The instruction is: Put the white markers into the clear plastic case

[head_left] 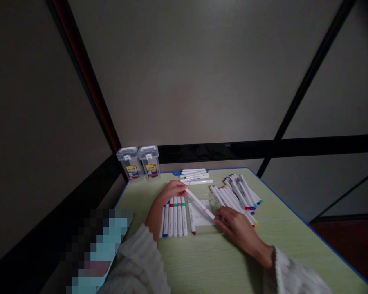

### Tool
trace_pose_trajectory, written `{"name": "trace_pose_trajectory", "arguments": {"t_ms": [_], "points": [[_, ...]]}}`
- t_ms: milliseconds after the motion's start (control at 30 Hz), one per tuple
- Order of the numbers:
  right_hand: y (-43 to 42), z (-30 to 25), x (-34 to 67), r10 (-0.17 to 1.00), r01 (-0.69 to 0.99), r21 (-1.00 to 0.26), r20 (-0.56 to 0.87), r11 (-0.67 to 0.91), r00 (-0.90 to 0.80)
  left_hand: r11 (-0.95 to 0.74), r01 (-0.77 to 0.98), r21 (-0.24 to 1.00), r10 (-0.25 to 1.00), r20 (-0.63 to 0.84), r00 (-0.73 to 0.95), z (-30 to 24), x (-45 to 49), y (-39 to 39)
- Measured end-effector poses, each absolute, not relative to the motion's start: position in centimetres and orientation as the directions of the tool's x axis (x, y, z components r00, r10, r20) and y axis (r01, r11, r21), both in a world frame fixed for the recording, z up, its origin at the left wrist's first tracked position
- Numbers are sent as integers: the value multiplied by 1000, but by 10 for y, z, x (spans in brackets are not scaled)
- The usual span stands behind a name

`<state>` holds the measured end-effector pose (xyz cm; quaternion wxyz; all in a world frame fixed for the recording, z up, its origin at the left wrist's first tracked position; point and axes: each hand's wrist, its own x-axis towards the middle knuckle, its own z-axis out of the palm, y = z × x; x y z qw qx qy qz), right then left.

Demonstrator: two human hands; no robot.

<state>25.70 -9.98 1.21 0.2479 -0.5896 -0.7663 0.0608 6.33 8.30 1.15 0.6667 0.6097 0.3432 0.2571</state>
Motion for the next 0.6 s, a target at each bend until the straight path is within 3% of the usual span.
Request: {"name": "trace_pose_trajectory", "arguments": {"t_ms": [600], "points": [[-104,13,247,858,804,-340,356,488,-370,-1,244,970,767,-156,622,5,82,80]]}}
